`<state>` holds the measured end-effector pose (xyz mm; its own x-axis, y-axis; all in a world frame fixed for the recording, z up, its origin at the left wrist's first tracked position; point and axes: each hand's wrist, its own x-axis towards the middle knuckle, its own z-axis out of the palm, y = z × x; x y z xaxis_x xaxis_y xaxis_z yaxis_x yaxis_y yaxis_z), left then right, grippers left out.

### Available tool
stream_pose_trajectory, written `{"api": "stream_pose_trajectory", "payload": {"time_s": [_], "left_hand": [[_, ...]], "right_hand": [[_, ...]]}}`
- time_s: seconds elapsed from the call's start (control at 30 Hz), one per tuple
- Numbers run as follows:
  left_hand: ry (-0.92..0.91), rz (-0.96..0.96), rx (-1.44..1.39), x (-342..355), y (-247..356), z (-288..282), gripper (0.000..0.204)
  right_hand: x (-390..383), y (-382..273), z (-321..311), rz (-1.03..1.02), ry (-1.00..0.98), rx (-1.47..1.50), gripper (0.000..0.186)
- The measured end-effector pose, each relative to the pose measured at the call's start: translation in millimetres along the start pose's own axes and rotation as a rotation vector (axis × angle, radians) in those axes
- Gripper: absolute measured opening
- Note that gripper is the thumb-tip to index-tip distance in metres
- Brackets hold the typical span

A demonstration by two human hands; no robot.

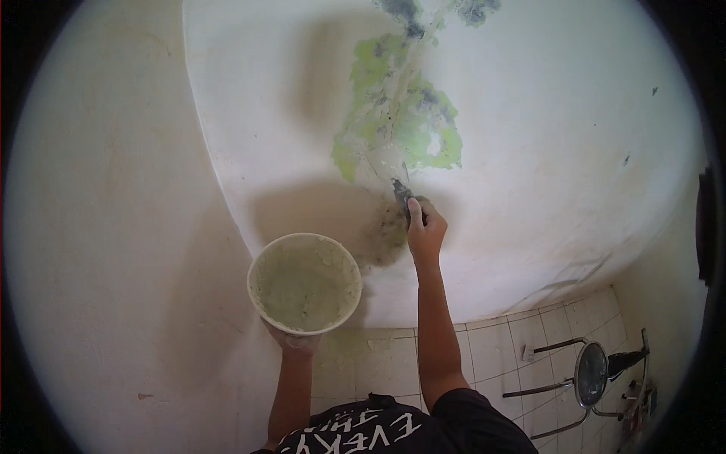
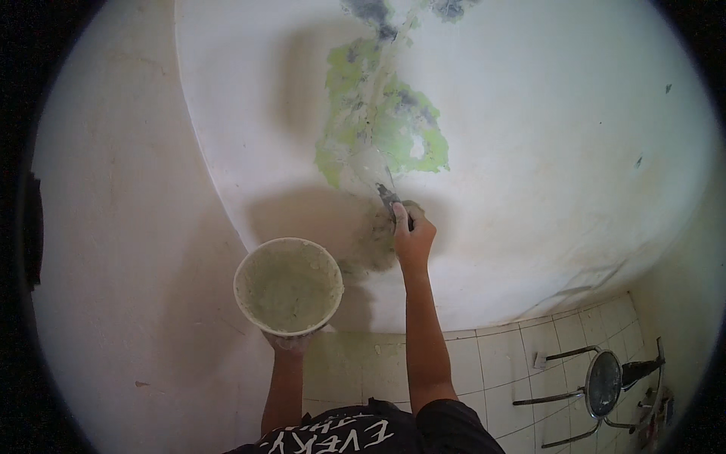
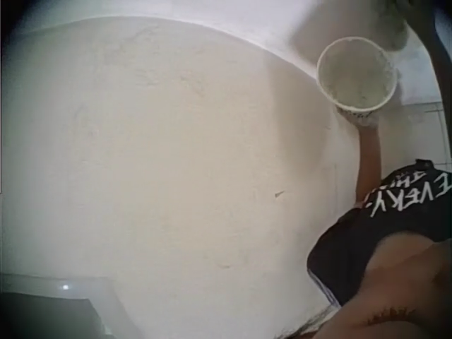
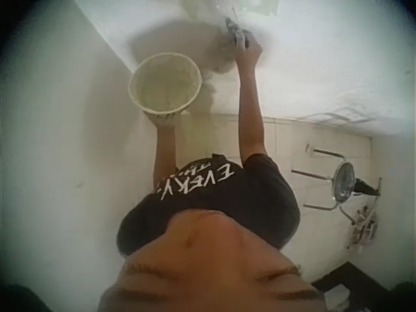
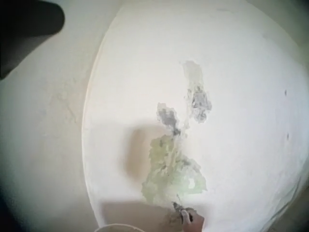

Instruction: Patching a damaged area on a wall by applying and smoothing plaster compound with a putty knife.

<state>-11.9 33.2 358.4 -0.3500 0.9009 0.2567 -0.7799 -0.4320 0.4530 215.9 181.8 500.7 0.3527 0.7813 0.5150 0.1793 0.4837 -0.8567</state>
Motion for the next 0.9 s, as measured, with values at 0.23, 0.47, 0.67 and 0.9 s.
{"api": "stream_pose_trajectory", "payload": {"time_s": [0.23,0.47,0.67,0.9], "left_hand": [[0.033,-0.168,-0.290,4.0,8.4,-39.4,0.083],[0.130,-0.161,-0.286,-1.7,19.0,-1.5,0.078],[0.110,-0.104,-0.190,5.9,9.3,-53.9,0.083],[0.078,-0.178,-0.248,4.2,5.8,-23.8,0.075]], "right_hand": [[-20.7,53.7,-27.4,0.034,0.037,-0.088,0.031],[-85.0,84.0,-53.7,0.219,0.113,0.101,0.037],[-40.9,11.0,-11.4,0.014,0.138,0.236,0.040],[-15.1,48.9,25.4,0.009,0.067,0.020,0.036]]}}
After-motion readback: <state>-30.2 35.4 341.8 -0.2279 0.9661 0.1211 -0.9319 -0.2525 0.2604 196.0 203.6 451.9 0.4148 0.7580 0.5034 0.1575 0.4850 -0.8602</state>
